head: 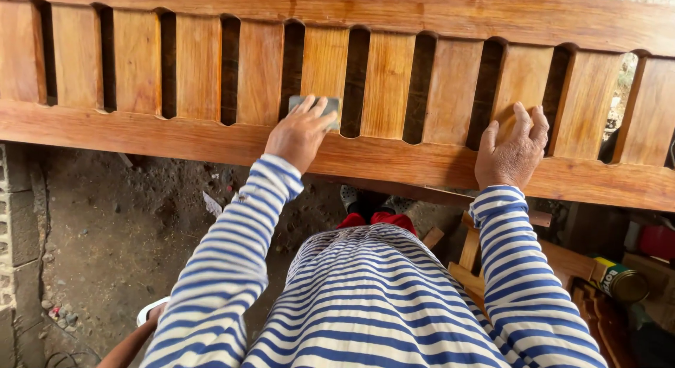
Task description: The person sands a wooden slatted chair backrest using a sanding block. They smooth the surface of the slats and edges, then pick up a second similar wooden piece and place it on the workbench to continue sanding.
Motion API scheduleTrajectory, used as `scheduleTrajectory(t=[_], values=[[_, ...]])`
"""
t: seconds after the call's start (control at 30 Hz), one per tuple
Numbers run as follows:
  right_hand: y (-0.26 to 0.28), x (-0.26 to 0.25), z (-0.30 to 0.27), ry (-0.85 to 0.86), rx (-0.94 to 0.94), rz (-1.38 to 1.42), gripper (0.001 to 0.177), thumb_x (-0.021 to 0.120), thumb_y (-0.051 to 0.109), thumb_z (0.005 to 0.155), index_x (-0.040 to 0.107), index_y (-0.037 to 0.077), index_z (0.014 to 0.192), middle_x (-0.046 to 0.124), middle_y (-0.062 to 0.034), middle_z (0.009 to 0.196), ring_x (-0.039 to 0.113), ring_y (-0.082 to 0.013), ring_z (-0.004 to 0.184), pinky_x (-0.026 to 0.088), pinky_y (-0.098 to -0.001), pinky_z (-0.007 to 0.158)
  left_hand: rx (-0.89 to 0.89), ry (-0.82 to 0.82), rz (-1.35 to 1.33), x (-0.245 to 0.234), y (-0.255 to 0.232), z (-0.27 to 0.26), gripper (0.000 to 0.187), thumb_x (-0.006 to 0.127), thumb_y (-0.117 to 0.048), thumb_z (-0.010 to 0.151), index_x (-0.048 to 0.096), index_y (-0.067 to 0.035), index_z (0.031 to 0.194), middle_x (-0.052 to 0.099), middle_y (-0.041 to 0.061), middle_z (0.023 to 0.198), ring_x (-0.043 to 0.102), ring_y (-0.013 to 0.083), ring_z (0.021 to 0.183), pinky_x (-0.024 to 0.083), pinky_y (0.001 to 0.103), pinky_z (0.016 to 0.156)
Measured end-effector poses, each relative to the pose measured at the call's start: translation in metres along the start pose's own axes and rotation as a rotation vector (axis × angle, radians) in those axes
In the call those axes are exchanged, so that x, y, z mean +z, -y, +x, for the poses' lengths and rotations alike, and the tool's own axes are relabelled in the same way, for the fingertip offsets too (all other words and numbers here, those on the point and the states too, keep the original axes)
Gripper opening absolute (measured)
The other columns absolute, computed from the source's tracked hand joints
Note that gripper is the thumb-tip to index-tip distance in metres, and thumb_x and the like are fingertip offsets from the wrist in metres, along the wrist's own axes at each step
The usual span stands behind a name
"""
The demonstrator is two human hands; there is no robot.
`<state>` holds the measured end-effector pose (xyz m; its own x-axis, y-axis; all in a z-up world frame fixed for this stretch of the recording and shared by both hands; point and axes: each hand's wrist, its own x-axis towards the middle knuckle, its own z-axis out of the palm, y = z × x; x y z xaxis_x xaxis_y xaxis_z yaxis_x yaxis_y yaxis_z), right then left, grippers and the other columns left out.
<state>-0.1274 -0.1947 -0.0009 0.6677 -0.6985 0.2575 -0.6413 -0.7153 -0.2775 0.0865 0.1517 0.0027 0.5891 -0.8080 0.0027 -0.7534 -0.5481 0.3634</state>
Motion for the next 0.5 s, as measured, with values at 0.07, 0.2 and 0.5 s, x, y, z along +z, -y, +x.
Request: scheduleTrajectory(t=[0.07,0.2,0.5], values=[[0.0,0.001,-0.001,-0.001,-0.004,0.006,0.046,0.074,0.03,0.096,0.059,0.02,0.139,0.043,-0.0083,0.143,0.05,-0.0362,0.129,0.053,-0.0534,0.093,-0.01,-0.011,-0.032,0.01,0.016,0.02,0.032,0.057,-0.023,0.106,0.066,-0.026,0.137,0.06,0.015,0.143,0.049,0.0367,0.139,0.045,0.051,0.112],[0.025,-0.027,0.006,0.087,0.027,0.157,0.041,0.065,0.018,0.1,0.061,0.002,0.137,0.044,-0.0209,0.145,0.042,-0.0389,0.135,0.039,-0.062,0.102,-0.018,-0.053,-0.137,-0.037,0.0,0.072,0.025,0.059,-0.008,0.102,0.069,-0.007,0.125,0.059,0.022,0.14,0.053,0.041,0.133,0.048,0.047,0.109],[0.023,-0.026,0.002,0.046,-0.01,0.176,0.04,0.065,0.015,0.099,0.062,-0.002,0.134,0.047,-0.0236,0.141,0.043,-0.0404,0.134,0.039,-0.0605,0.103,0.034,-0.088,-0.063,-0.02,-0.024,0.065,0.03,0.057,0.001,0.099,0.065,0.001,0.129,0.056,0.028,0.141,0.052,0.0459,0.132,0.055,0.045,0.103]])
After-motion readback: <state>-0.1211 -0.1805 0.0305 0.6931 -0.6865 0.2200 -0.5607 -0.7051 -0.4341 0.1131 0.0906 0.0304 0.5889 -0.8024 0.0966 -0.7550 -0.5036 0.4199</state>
